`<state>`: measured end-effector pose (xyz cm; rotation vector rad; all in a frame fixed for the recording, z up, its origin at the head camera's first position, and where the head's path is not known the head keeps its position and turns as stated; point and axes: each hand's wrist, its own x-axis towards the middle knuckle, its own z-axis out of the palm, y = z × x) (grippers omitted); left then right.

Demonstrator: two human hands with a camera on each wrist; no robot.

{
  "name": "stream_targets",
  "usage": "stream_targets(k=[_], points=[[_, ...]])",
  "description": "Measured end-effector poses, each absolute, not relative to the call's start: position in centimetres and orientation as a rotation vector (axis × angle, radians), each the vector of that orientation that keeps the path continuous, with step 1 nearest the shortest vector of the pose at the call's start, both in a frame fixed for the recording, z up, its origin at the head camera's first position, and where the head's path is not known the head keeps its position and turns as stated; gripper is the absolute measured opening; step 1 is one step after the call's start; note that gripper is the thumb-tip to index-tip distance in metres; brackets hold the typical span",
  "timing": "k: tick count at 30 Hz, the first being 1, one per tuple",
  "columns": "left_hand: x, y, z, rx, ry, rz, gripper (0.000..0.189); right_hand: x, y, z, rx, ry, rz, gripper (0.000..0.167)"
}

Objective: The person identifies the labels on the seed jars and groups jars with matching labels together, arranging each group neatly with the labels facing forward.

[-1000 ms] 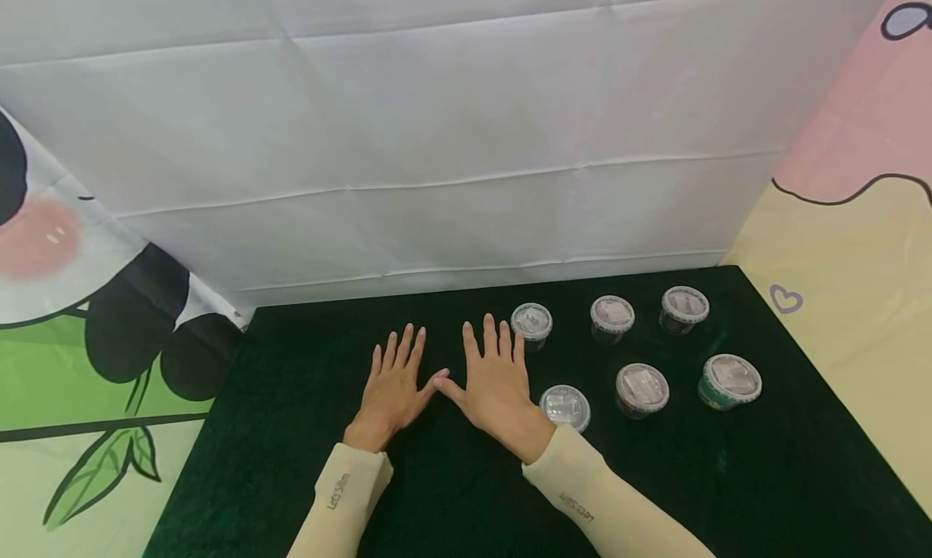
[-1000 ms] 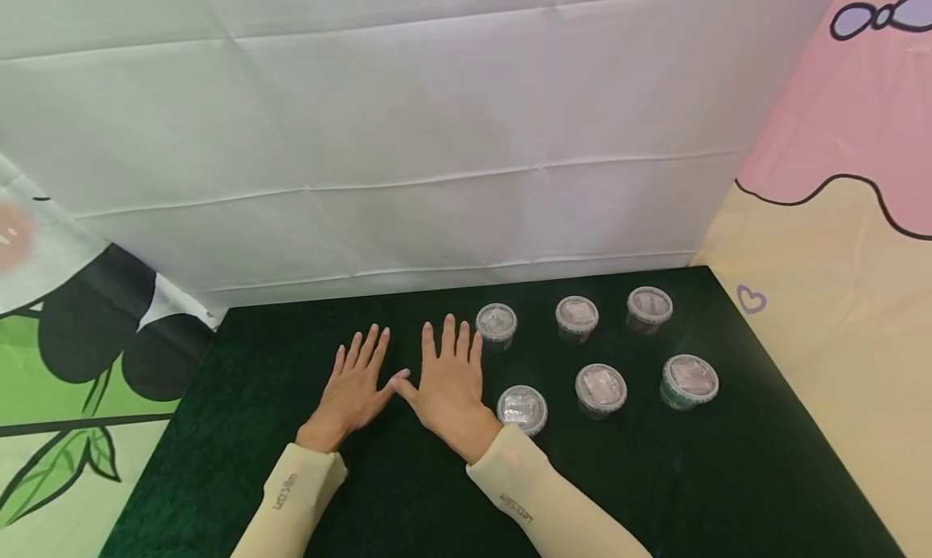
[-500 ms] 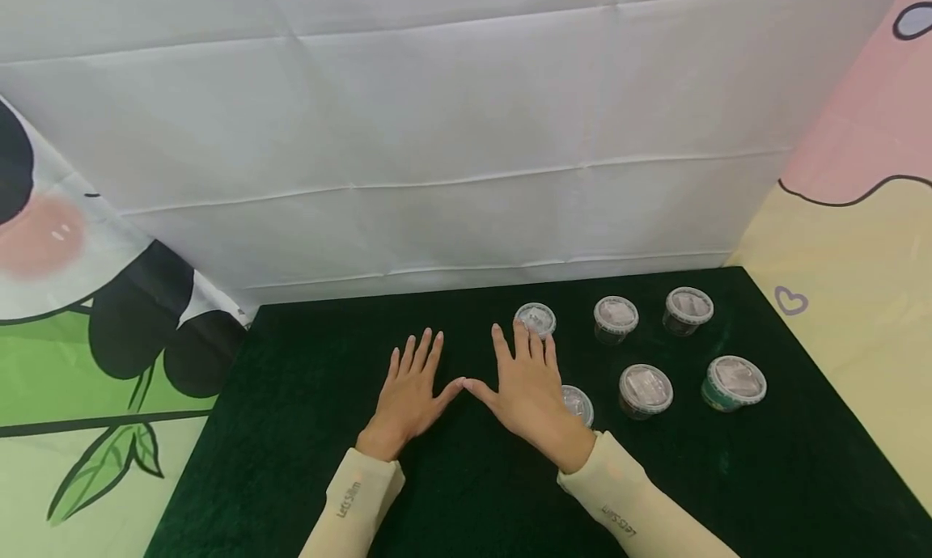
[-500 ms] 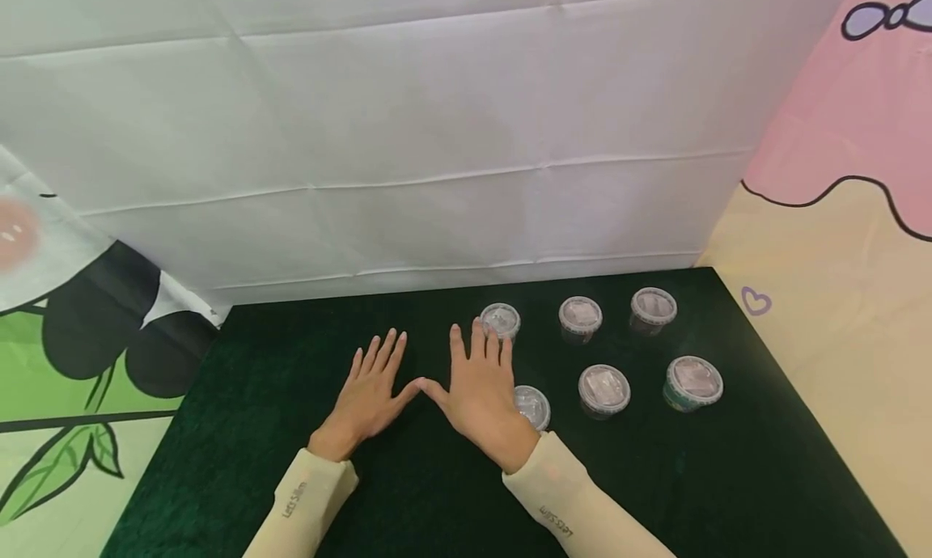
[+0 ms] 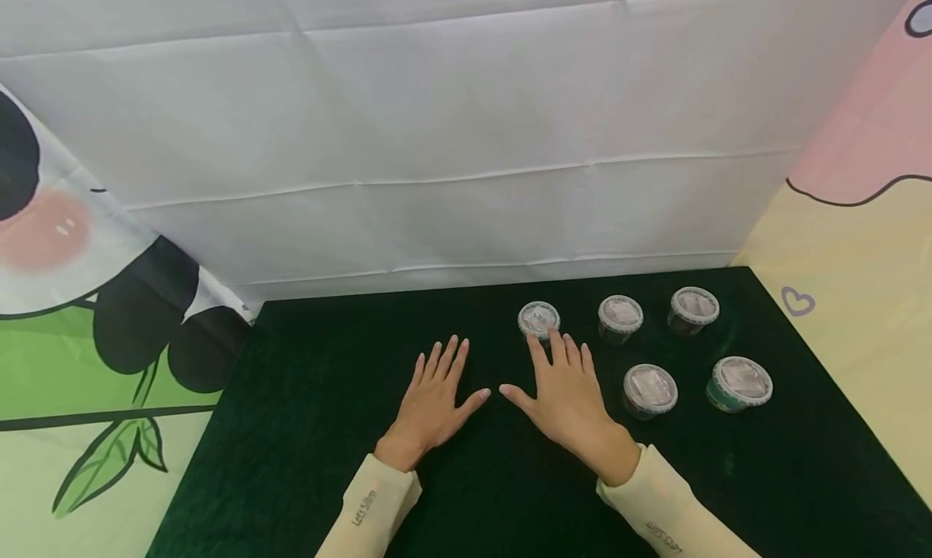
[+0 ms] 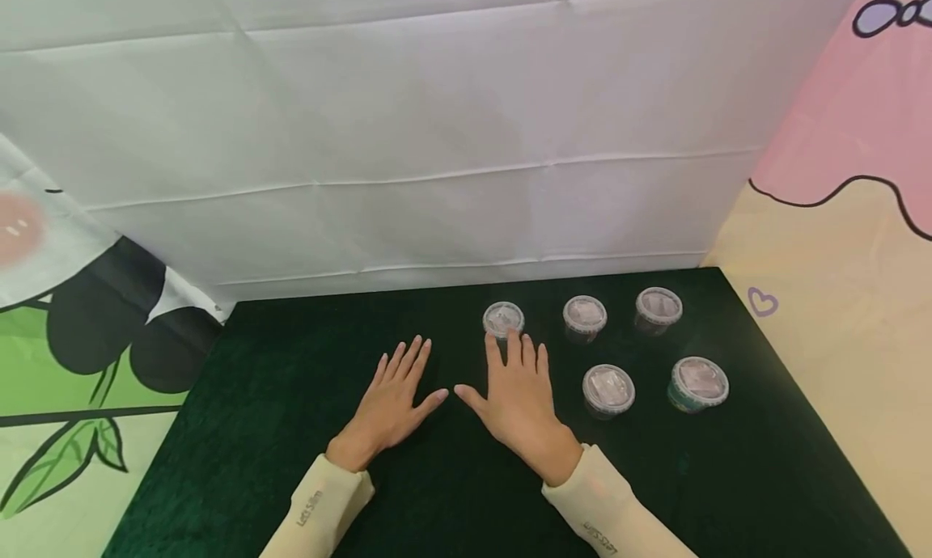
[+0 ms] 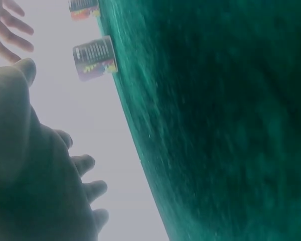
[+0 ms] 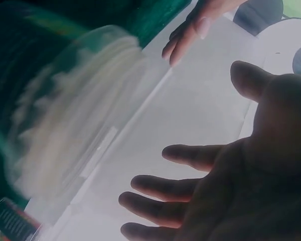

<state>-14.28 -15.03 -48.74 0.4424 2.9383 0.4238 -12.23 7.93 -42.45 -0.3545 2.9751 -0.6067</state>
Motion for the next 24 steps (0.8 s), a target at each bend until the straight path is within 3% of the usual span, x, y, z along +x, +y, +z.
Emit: stream_targets(k=[24], points=[[-13.2, -11.0, -48.3, 0.572, 2.751, 0.764, 0.098, -11.0, 14.5, -44.0, -0.354, 2.822, -0.901, 0.097]])
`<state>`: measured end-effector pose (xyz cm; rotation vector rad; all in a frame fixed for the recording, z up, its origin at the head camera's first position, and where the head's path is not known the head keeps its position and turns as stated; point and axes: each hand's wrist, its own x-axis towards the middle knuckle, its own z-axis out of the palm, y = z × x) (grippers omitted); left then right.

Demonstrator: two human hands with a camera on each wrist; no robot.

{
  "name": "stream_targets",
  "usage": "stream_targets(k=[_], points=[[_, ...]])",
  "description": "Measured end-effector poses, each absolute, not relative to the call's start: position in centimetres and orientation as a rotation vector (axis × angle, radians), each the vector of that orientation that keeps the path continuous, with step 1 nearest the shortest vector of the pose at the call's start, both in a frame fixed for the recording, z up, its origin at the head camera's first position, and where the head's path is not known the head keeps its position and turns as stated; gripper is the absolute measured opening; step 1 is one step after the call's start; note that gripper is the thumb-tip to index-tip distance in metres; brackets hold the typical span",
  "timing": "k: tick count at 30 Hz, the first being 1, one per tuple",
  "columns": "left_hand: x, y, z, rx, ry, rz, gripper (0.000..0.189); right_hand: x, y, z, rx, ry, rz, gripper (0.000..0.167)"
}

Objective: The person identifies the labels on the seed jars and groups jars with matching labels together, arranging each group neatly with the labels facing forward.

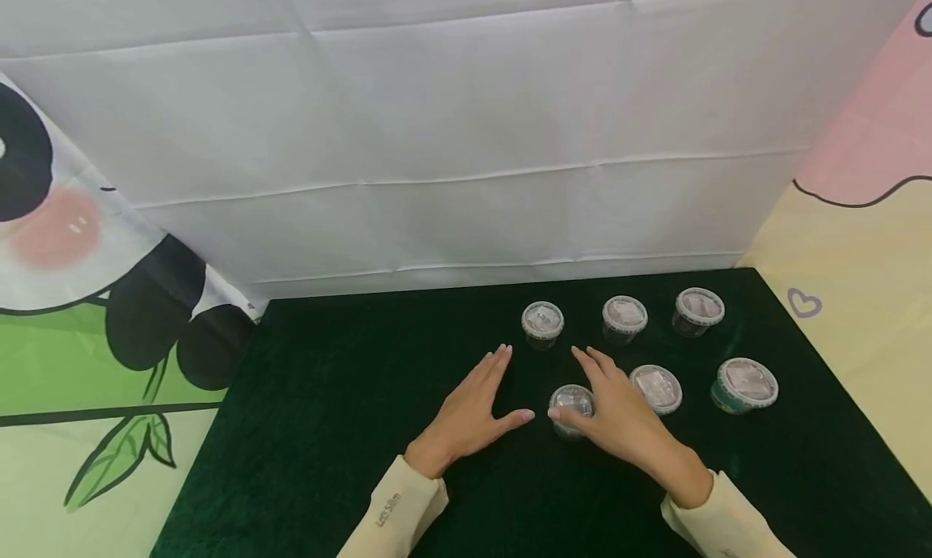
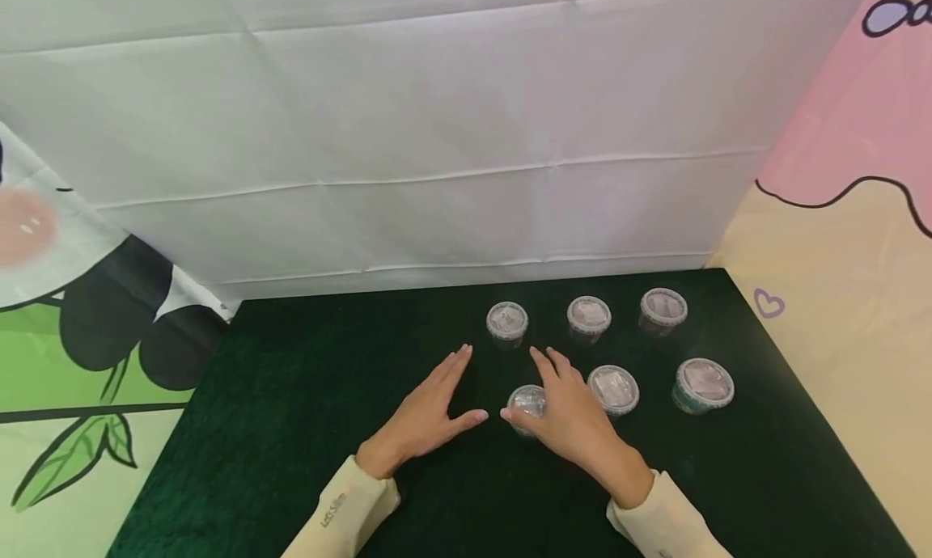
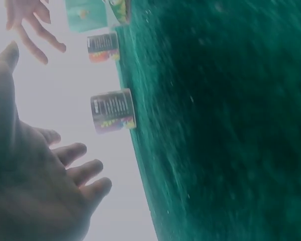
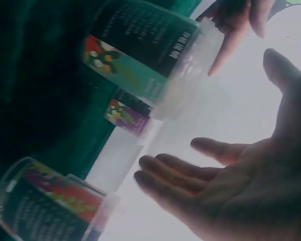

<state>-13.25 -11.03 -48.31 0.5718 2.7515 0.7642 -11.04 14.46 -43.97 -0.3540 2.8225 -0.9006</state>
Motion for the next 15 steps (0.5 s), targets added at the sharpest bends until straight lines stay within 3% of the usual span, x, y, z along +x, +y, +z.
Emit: stream_targets(k=[15], points=[[-12.2, -7.9, -47.8, 0.519, 2.447, 1.181, 0.099, -10.4, 17.3, -46.7, -0.580, 2.783, -1.123, 0.093]])
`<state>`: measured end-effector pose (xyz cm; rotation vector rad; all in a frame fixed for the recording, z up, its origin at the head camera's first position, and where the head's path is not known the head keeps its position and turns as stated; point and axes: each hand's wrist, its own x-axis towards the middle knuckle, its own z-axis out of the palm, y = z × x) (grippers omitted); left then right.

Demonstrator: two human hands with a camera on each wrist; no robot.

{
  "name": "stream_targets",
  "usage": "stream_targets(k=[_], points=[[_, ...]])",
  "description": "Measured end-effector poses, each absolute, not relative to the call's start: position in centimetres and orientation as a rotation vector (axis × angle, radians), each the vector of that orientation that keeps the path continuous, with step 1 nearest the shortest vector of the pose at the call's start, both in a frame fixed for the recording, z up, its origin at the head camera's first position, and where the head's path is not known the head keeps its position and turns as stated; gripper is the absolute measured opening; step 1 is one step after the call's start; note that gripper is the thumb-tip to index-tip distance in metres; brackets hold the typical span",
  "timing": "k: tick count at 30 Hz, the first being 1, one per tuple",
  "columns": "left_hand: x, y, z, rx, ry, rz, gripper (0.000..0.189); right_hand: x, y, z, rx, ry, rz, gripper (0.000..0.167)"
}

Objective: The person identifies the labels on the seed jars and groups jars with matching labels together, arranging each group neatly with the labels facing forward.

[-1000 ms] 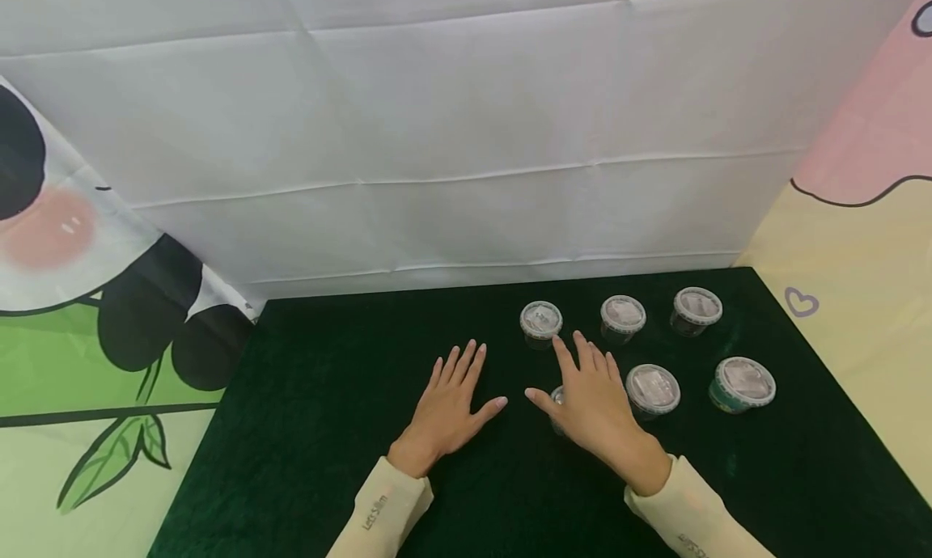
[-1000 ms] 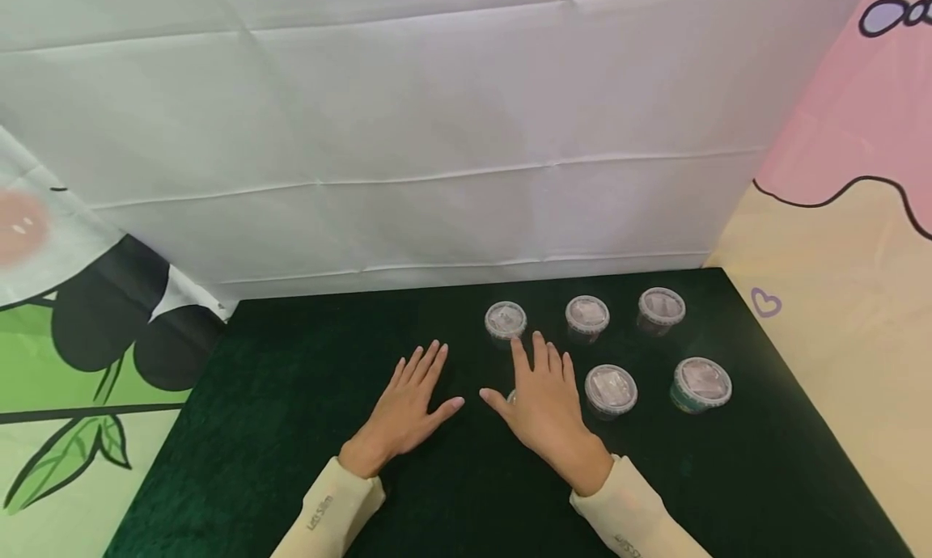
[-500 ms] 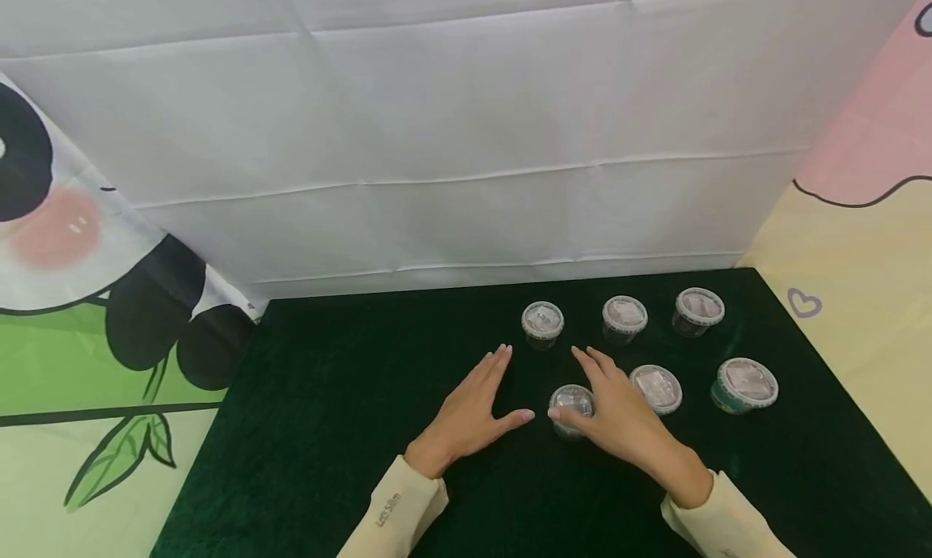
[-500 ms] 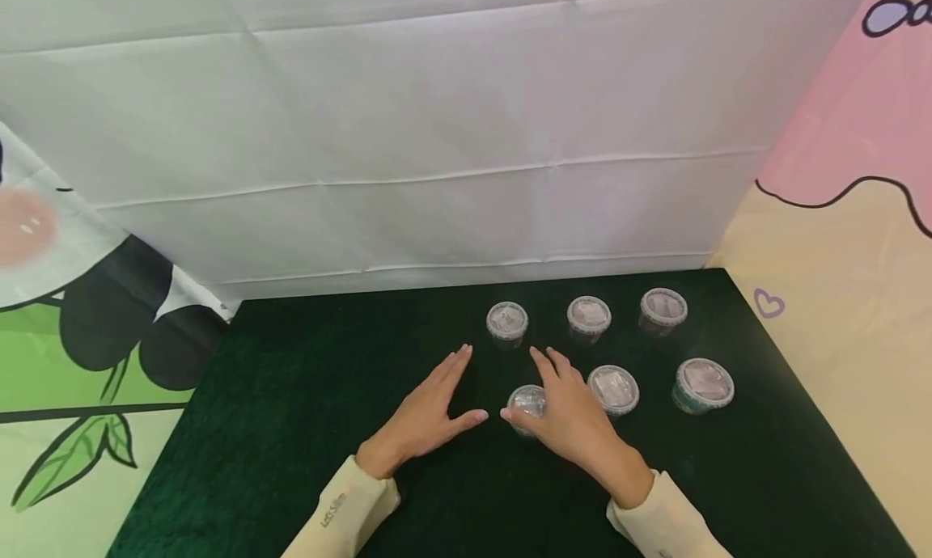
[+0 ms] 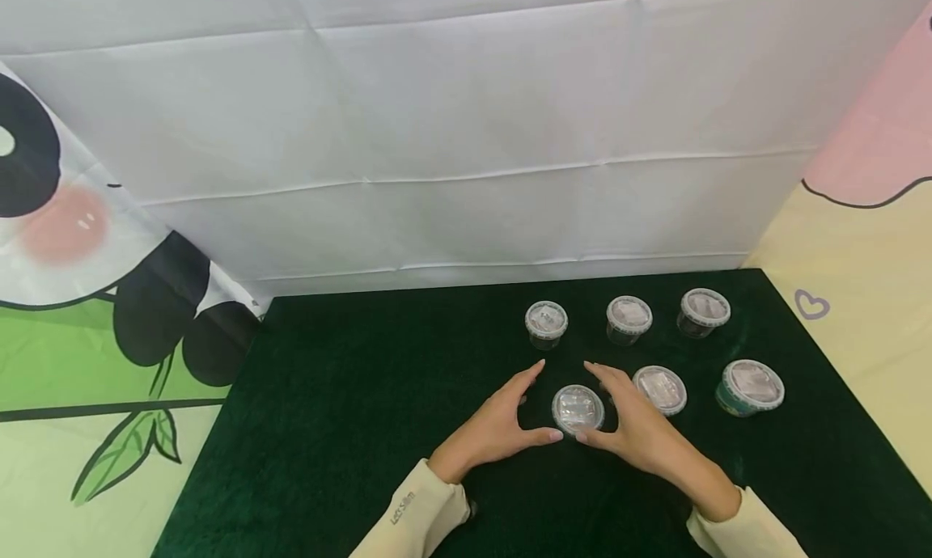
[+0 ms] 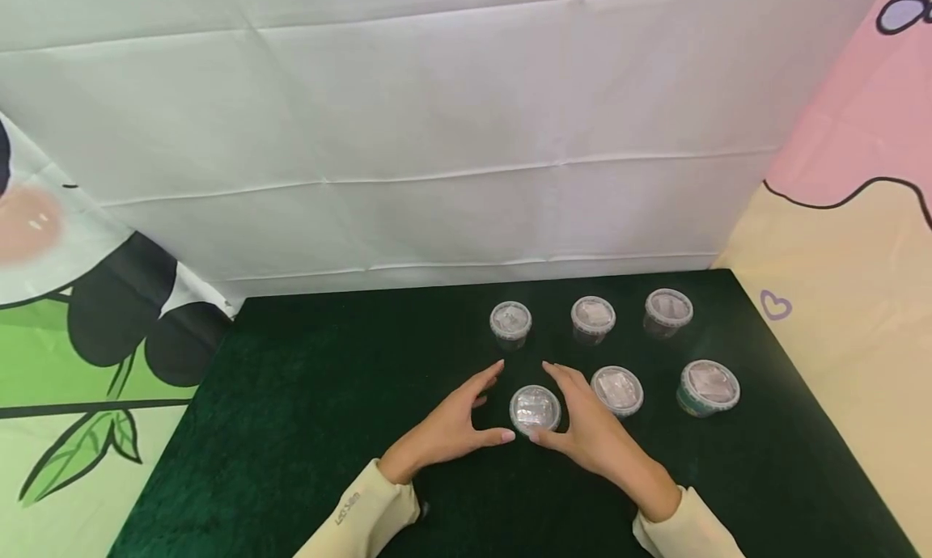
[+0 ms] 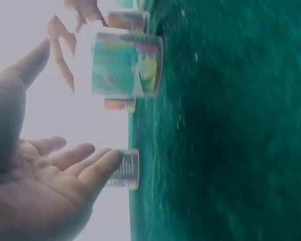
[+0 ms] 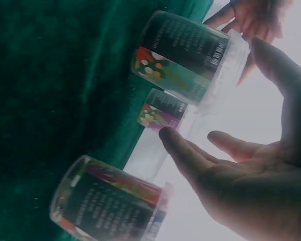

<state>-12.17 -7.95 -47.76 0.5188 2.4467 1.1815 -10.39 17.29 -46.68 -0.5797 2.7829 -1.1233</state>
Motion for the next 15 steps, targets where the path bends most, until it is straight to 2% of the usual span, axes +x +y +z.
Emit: stream_targets(k=[15], points=[[-12.0, -6.4, -48.8, 0.569, 2.267, 1.421, 0.089, -10.0, 17.5, -47.0, -0.500, 2.616, -1.278, 0.088]])
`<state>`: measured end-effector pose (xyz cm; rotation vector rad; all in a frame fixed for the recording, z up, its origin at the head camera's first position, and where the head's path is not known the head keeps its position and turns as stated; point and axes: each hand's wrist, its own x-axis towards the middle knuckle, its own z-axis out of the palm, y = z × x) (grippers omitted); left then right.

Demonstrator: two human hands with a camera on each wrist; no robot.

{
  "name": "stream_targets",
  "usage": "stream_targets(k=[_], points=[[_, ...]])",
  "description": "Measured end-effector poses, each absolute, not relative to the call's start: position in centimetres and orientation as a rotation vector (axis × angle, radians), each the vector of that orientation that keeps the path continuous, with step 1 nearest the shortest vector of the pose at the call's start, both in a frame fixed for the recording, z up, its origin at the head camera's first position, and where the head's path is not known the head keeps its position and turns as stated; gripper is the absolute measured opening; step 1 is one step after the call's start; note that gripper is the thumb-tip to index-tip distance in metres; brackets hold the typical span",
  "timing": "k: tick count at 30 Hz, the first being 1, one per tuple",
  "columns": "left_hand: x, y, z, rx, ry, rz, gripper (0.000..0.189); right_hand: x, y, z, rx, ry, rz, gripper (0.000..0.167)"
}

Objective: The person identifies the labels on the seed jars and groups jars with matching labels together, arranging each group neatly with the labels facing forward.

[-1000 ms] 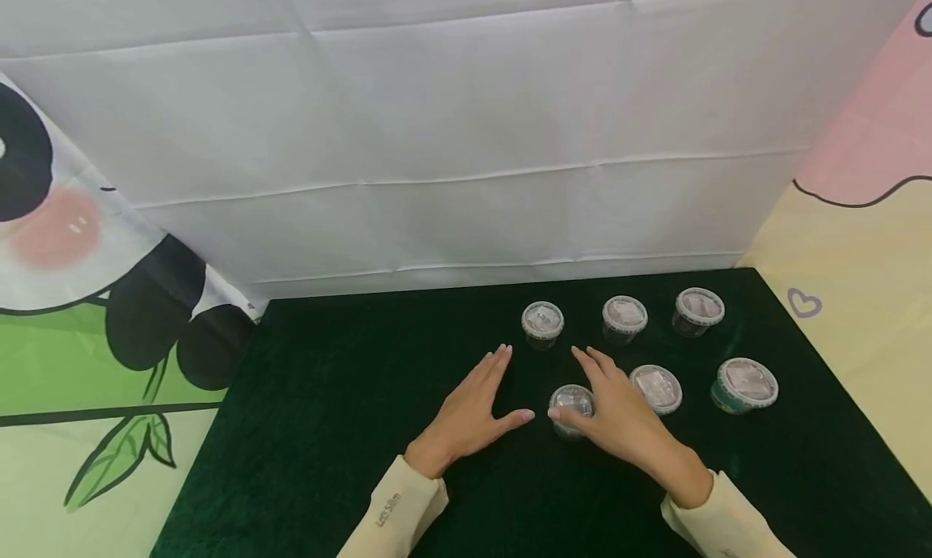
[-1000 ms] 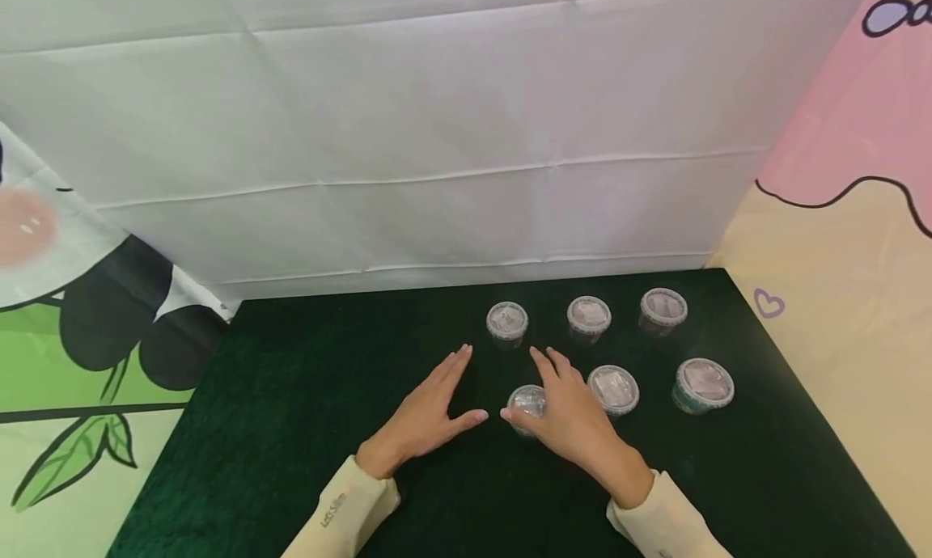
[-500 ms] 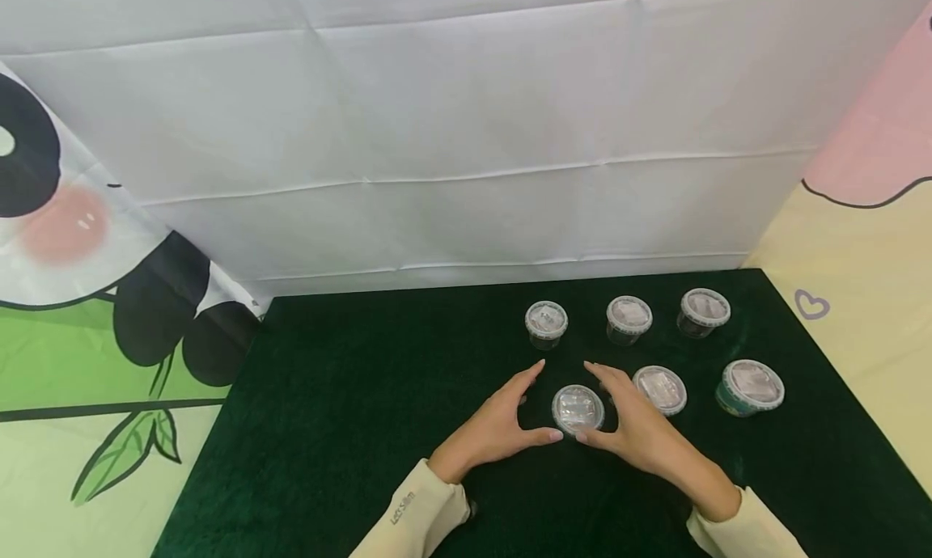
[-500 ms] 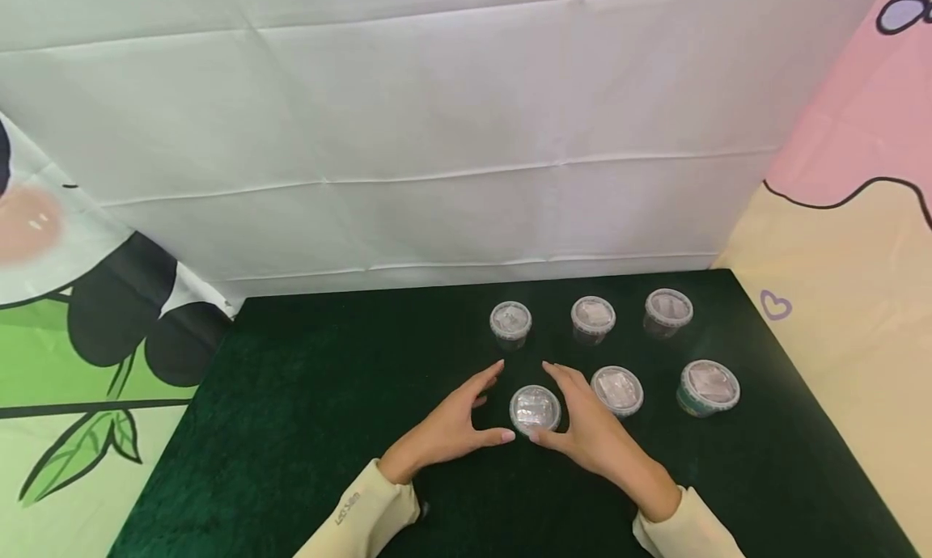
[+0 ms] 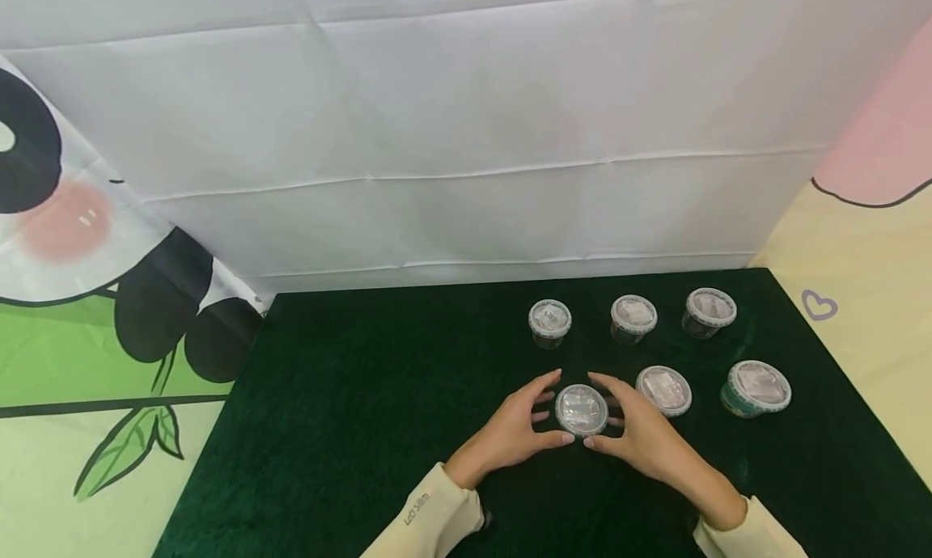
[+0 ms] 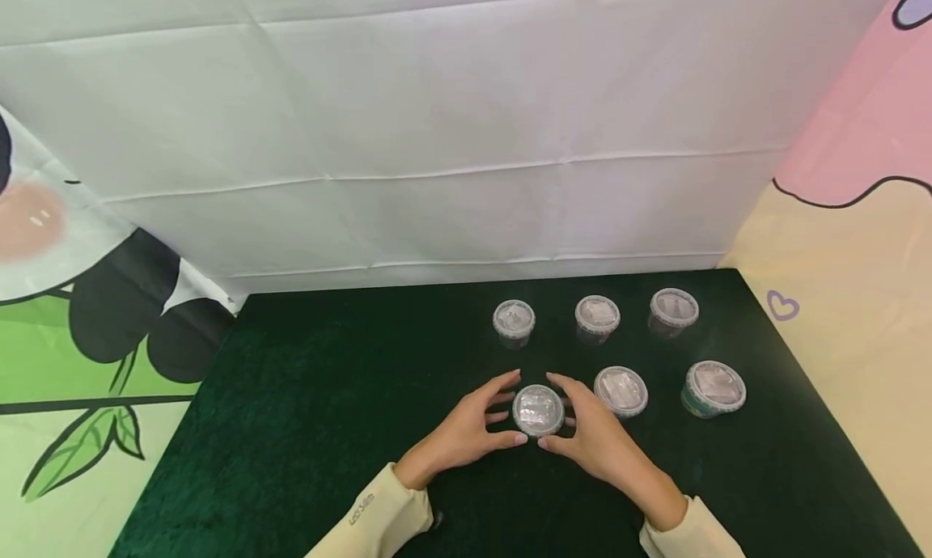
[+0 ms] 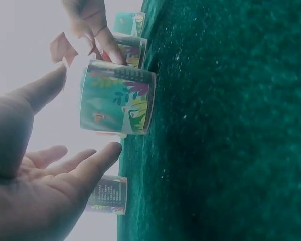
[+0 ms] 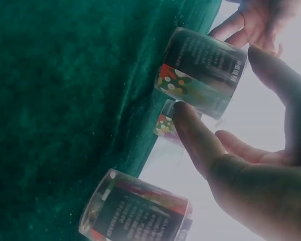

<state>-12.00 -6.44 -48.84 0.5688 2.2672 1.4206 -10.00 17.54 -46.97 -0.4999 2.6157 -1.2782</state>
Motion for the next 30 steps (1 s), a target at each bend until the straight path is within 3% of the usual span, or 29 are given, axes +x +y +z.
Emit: stream_targets(k=[10, 30], points=[[-12.1, -5.7, -49.5, 0.547, 2.201, 1.455, 0.080, -10.0, 17.5, -47.8, -0.483, 2.553, -1.348, 0.078], [-12.2, -6.0, -49.1, 0.521, 2.246, 1.499, 0.073, -10.5, 17.4, -47.8, -0.489, 2.496, -1.459, 0.075]])
